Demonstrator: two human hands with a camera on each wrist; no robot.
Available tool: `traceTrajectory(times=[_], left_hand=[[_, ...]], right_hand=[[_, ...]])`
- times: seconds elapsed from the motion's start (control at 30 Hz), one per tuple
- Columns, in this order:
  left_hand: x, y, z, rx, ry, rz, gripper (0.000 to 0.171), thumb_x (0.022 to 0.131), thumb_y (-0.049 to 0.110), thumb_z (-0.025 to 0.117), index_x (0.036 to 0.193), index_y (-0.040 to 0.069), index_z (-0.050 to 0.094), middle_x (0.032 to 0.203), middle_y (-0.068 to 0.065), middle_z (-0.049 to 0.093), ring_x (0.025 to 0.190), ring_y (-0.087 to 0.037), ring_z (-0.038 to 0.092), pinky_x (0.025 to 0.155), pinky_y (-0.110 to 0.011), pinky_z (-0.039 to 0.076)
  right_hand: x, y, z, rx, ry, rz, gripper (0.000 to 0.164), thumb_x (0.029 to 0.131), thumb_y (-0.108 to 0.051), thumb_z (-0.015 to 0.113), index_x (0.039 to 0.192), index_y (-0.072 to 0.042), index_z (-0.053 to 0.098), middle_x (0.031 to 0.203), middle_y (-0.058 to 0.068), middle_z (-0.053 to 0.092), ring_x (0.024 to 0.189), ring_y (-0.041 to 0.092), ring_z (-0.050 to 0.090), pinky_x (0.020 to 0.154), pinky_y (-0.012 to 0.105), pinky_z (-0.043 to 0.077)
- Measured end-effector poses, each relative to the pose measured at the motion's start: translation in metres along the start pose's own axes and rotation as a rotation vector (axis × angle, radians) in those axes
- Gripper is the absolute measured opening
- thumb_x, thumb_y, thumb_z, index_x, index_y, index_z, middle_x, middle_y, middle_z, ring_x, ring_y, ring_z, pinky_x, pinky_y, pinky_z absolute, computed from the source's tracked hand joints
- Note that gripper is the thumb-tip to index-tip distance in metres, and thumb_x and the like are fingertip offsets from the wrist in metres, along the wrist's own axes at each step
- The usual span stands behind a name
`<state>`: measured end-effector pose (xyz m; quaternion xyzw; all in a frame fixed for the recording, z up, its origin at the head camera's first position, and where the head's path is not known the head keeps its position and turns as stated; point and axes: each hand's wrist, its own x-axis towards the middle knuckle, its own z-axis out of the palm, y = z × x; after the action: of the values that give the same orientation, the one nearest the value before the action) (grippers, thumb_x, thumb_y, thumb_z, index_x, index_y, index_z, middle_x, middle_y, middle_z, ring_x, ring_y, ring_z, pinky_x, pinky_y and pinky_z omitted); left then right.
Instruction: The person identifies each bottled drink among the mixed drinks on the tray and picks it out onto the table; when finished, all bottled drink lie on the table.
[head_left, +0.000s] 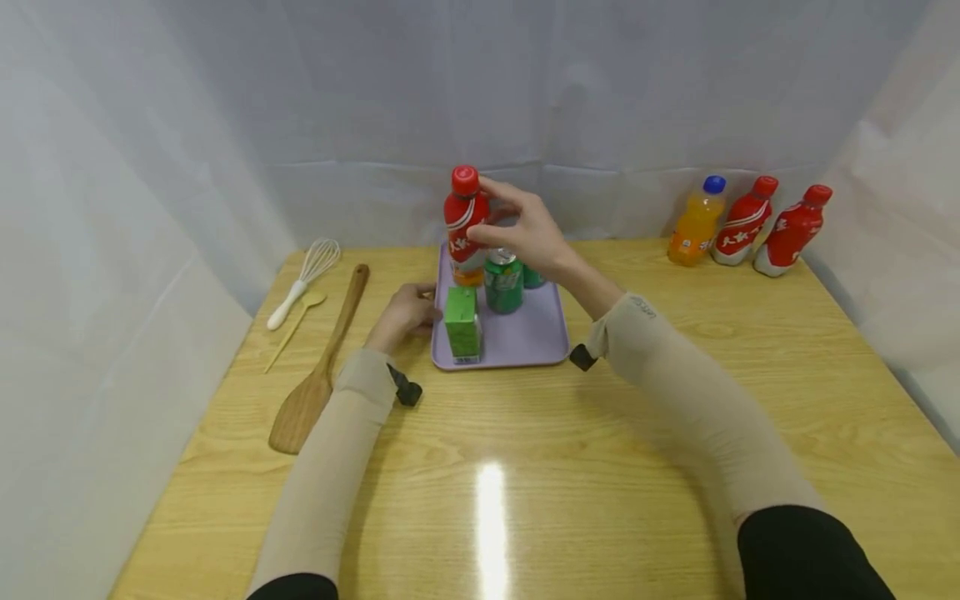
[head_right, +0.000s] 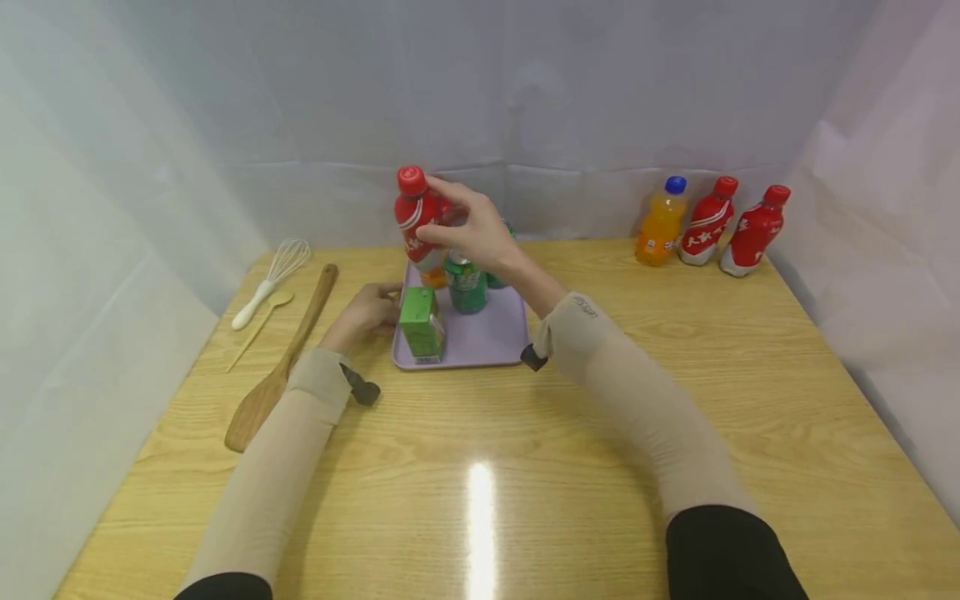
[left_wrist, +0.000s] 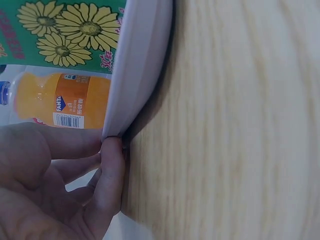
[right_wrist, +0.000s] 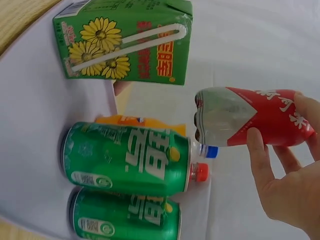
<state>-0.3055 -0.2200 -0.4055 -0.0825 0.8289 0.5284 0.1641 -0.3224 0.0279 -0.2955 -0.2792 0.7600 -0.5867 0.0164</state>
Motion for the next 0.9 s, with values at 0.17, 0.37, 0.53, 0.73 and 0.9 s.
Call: traceTrajectory(times=[0.17,0.37,0.53,0.73,0.9], left_hand=[[0.002,0.000,0.000,0.012,-0.005,-0.011,0.074,0.096,-0.007,0.055,0.165,0.004,0.032,0.141,-0.032,0.060,0.126,-0.042,0.065,0.102,-0.044,0.063],[0.003,0.000,-0.001,0.036,-0.002,-0.007,0.073,0.096,-0.005,0.056,0.164,0.005,0.033,0.140,-0.033,0.061,0.124,-0.039,0.066,0.100,-0.042,0.064],[0.005,0.000,0.001,0.022,0.001,-0.022,0.071,0.097,-0.005,0.056,0.164,0.007,0.035,0.140,-0.031,0.062,0.120,-0.035,0.066,0.100,-0.042,0.064],[0.006,-0.001,0.000,0.023,-0.001,-0.027,0.071,0.098,-0.004,0.057,0.165,0.007,0.033,0.141,-0.031,0.061,0.119,-0.035,0.067,0.097,-0.038,0.065],[0.006,-0.001,-0.001,0.034,-0.002,-0.021,0.072,0.099,-0.003,0.057,0.165,0.007,0.031,0.143,-0.031,0.060,0.123,-0.038,0.067,0.093,-0.035,0.066]], right_hand=[[-0.009,0.005,-0.014,0.014,0.081,-0.025,0.070,0.094,-0.015,0.079,0.158,-0.021,0.051,0.148,0.008,0.060,0.107,0.024,0.064,0.082,0.027,0.063],[-0.020,0.014,-0.037,0.037,0.191,-0.057,0.066,0.094,-0.011,0.078,0.155,-0.019,0.055,0.141,0.012,0.061,0.101,0.020,0.062,0.079,0.020,0.064],[-0.031,0.019,-0.060,0.073,0.253,-0.037,0.067,0.094,-0.008,0.077,0.156,-0.018,0.053,0.139,0.012,0.061,0.099,0.016,0.062,0.075,0.020,0.065],[-0.049,0.026,-0.088,0.039,0.305,0.033,0.067,0.096,-0.014,0.076,0.157,-0.024,0.052,0.136,0.004,0.059,0.100,0.014,0.061,0.075,0.018,0.065],[-0.064,0.036,-0.110,0.009,0.351,0.075,0.067,0.096,-0.017,0.078,0.157,-0.026,0.052,0.135,0.000,0.058,0.099,0.012,0.062,0.075,0.017,0.064]])
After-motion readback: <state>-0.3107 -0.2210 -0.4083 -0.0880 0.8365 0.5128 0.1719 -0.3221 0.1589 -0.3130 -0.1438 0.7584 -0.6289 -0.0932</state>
